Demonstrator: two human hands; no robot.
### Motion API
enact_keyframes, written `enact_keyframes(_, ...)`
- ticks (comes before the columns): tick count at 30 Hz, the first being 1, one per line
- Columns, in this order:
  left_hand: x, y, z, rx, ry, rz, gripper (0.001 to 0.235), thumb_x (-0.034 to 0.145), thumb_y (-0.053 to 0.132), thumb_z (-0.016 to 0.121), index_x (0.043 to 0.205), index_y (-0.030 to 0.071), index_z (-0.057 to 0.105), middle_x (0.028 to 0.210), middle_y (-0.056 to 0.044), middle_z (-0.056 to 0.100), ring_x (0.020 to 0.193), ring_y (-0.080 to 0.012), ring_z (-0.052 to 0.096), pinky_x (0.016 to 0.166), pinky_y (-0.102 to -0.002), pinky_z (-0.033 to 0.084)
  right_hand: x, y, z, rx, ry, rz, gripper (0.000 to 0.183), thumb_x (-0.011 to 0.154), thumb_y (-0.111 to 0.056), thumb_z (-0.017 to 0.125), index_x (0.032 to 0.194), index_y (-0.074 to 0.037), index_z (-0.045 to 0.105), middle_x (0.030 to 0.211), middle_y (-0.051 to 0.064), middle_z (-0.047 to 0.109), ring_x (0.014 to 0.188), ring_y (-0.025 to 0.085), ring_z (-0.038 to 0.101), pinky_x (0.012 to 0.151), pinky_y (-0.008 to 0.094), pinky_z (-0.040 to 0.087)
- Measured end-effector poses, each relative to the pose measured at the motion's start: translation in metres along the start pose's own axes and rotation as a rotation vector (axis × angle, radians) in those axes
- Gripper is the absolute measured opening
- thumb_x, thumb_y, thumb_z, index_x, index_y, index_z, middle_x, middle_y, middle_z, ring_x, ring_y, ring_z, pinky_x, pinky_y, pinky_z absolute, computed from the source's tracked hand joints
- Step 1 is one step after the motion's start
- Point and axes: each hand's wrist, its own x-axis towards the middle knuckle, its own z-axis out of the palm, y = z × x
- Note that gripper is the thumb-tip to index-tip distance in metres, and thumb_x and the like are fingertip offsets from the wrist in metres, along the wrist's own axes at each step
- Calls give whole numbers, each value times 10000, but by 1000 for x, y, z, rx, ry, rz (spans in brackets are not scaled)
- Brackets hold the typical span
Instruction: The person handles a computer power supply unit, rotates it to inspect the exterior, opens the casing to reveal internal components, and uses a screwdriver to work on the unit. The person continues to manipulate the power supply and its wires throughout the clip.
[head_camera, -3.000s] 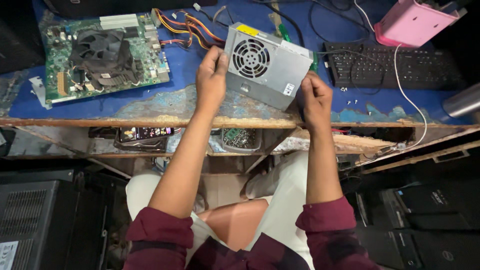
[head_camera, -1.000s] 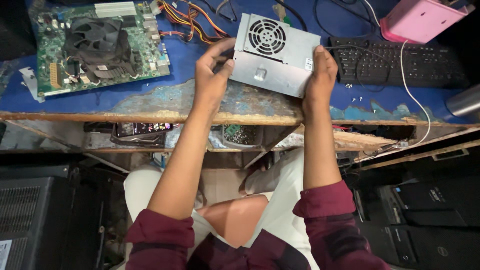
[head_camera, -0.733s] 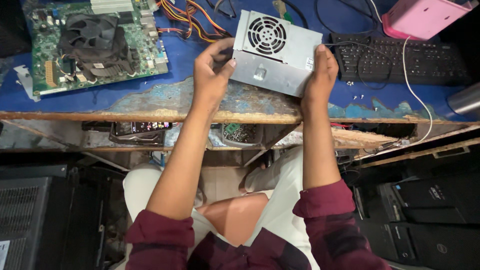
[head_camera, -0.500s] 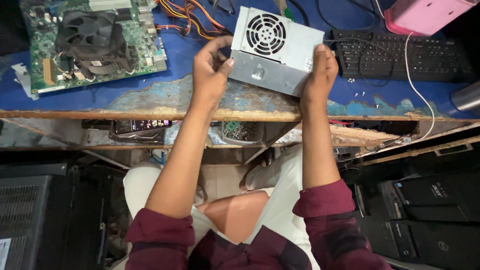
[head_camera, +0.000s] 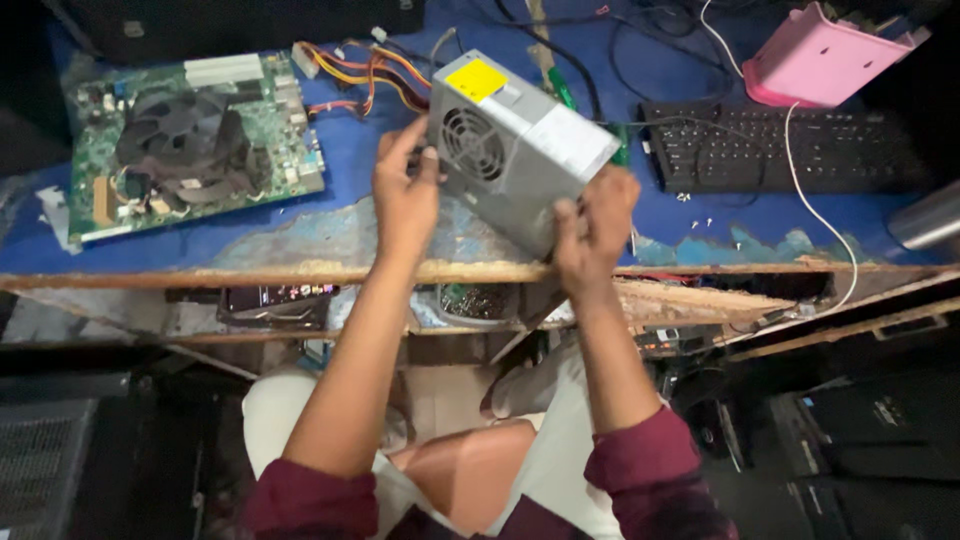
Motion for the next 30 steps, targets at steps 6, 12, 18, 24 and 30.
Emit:
enact_keyframes(6,-9,9,-7,-285,-73,-44,596,1086,395,471,1551,22,450,1352,-94,590,1157,-176,599,959,-351,491,6,-55,6,-50,-245,-64,453,905,-389,700,1196,-43,688,1208,135,646,1151,358,557,956,527,381)
enact_keyframes(12,-18,41,17,-76,-265,151,941,1020,668,556,1624,26,227,1675,-186,299,1573,-305,320,1316,-447,266,12,-60,11,53,-369,-31,323,911,-217,699,1195,-63,718,1249,97,651,1178,333,590,978,507,416)
enact_keyframes(18,-31,54,21,527,-309,403,1047,912,829,460,1647,102,294,1750,-174,230,1603,-300,263,1329,-420,243,6,-31,11,324,-330,-10,213,837,-158,734,1039,-108,684,1227,102,663,1200,351,607,1034,515,450)
enact_keyframes(24,-31,43,23,43,-215,200,1118,928,829,537,1650,43,204,1704,-200,230,1570,-315,308,1312,-448,291,17,-9,-8,388,-415,145,518,820,-337,838,1236,-54,715,1223,139,649,1185,345,585,1037,500,455)
enact_keyframes(30,-33,43,13,24,-112,221,983,1061,758,395,1644,-13,220,1686,-150,314,1521,-265,340,1289,-392,261,31,-15,-14,356,-436,192,507,725,-305,910,1120,-61,707,1125,107,684,1079,303,654,926,428,522)
